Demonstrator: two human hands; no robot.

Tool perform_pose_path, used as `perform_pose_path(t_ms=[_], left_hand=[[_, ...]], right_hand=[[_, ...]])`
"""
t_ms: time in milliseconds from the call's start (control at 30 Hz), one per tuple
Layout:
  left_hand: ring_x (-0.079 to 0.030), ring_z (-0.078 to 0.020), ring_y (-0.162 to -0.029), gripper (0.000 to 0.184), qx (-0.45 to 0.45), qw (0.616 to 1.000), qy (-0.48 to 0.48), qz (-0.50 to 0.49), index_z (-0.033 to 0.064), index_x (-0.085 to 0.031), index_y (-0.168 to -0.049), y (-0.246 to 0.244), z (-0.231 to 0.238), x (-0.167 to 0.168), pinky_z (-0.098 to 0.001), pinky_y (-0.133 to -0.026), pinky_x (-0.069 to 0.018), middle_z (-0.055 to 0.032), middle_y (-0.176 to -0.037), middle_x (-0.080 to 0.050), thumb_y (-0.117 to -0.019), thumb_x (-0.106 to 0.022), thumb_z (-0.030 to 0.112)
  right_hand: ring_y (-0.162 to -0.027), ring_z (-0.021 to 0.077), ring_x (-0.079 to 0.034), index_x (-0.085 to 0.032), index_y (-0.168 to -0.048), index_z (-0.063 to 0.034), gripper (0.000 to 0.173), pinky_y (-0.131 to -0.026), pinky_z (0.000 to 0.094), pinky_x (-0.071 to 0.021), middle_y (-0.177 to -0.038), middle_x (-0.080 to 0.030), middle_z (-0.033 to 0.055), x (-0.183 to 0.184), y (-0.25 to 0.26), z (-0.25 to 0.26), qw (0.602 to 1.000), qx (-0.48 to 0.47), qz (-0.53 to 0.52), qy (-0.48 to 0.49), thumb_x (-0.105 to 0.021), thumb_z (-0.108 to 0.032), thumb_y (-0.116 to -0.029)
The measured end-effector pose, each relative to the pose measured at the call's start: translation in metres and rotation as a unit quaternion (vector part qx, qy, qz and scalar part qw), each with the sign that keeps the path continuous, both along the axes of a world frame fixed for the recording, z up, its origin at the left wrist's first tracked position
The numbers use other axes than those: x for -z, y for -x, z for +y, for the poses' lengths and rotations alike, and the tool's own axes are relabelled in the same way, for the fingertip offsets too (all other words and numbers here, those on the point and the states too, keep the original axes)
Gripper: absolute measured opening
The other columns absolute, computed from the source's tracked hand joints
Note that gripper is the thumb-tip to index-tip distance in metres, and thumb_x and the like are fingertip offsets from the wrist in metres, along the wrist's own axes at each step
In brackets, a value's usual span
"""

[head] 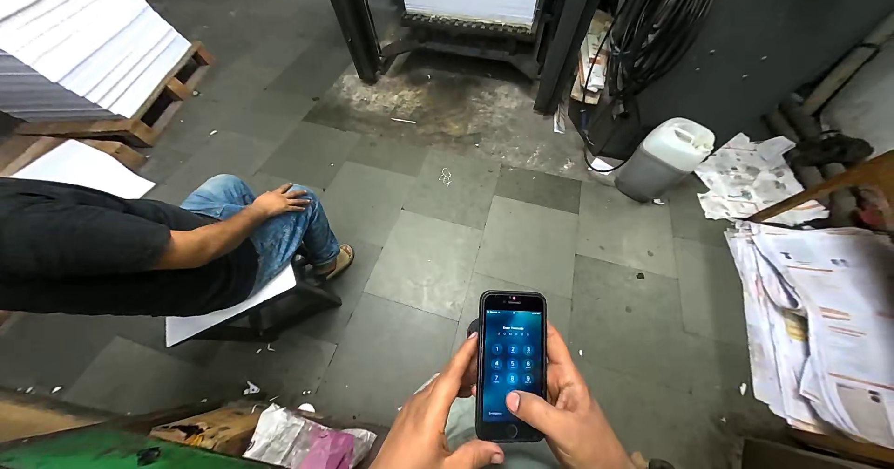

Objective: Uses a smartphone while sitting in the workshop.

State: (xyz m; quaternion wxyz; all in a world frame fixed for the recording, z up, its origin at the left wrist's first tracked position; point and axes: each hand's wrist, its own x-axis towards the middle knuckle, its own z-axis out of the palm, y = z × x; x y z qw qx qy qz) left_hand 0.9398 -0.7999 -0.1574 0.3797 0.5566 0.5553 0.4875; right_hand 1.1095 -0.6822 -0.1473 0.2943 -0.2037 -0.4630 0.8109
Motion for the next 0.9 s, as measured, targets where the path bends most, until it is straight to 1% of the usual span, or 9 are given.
perform_pose_path(t_ms=[100,200,333,400,567,833,900], left_hand=[[-0.064,-0.0164,-0.123,0.100,-0.001,1.000,0.004,-0.001,-0.0009,-0.024,-0.160,-0.0002,0.0006,0.0011,-0.0357,-0.104,-0.0566,-0.0124,-0.144,-0.059,-0.0855,-0.084,0.029],[-0.065,-0.0166,-0.123,0.100,-0.002,1.000,0.005,0.000,-0.0017,-0.024,-0.160,0.0003,0.0008,0.0024,-0.0363,-0.104,-0.0569,-0.0127,-0.144,-0.059,-0.0857,-0.084,0.028],[-0.064,-0.0188,-0.124,0.102,0.005,1.000,0.011,-0.010,-0.0036,-0.022,-0.160,0.0012,0.0019,0.0013,-0.0383,-0.105,-0.0564,-0.0141,-0.144,-0.059,-0.0840,-0.085,0.022],[-0.064,-0.0198,-0.124,0.102,0.007,1.000,0.017,-0.013,-0.0047,-0.022,-0.159,0.0014,0.0023,-0.0005,-0.0391,-0.105,-0.0560,-0.0152,-0.144,-0.059,-0.0836,-0.085,0.019],[-0.064,-0.0221,-0.125,0.102,0.012,0.999,0.032,-0.013,-0.0082,-0.021,-0.158,0.0012,0.0029,-0.0053,-0.0420,-0.107,-0.0546,-0.0184,-0.144,-0.059,-0.0834,-0.085,0.016],[-0.065,-0.0242,-0.124,0.102,0.017,0.999,0.035,-0.017,-0.0097,-0.019,-0.158,0.0017,0.0035,-0.0062,-0.0436,-0.107,-0.0540,-0.0205,-0.144,-0.058,-0.0849,-0.084,0.018],[-0.065,-0.0236,-0.124,0.102,0.017,0.999,0.030,-0.016,-0.0089,-0.019,-0.158,0.0024,0.0041,-0.0065,-0.0434,-0.107,-0.0542,-0.0200,-0.144,-0.058,-0.0845,-0.084,0.018]], right_hand=[[-0.116,0.0260,-0.066,-0.009,-0.153,-0.0001,0.083,-0.097,0.0447,-0.0580,-0.136,-0.057,0.0157,0.0003,0.0001,0.0002,1.000,0.001,-0.004,0.009,-0.060,0.009,-0.0879],[-0.117,0.0254,-0.066,-0.007,-0.154,0.0010,0.084,-0.097,0.0442,-0.0582,-0.137,-0.057,0.0153,-0.0011,0.0010,0.0002,1.000,0.004,-0.012,0.007,-0.058,0.011,-0.0880],[-0.116,0.0262,-0.067,-0.005,-0.155,0.0009,0.084,-0.097,0.0450,-0.0584,-0.136,-0.057,0.0162,-0.0018,0.0009,0.0017,1.000,0.002,-0.012,0.013,-0.055,0.013,-0.0882],[-0.116,0.0259,-0.066,-0.003,-0.155,0.0010,0.086,-0.098,0.0450,-0.0578,-0.137,-0.057,0.0161,-0.0024,0.0003,0.0022,1.000,-0.005,-0.009,0.018,-0.055,0.014,-0.0883],[-0.115,0.0246,-0.067,-0.002,-0.155,0.0017,0.086,-0.096,0.0442,-0.0589,-0.137,-0.057,0.0151,-0.0037,-0.0001,0.0014,1.000,-0.001,-0.017,0.013,-0.055,0.013,-0.0886],[-0.118,0.0248,-0.065,-0.002,-0.155,0.0023,0.085,-0.099,0.0441,-0.0571,-0.139,-0.055,0.0162,-0.0038,-0.0005,0.0018,1.000,-0.003,-0.013,0.010,-0.053,0.015,-0.0884],[-0.119,0.0241,-0.064,-0.002,-0.155,0.0025,0.087,-0.099,0.0440,-0.0568,-0.139,-0.054,0.0155,-0.0030,-0.0004,0.0035,1.000,-0.009,-0.003,0.000,-0.054,0.014,-0.0869]])
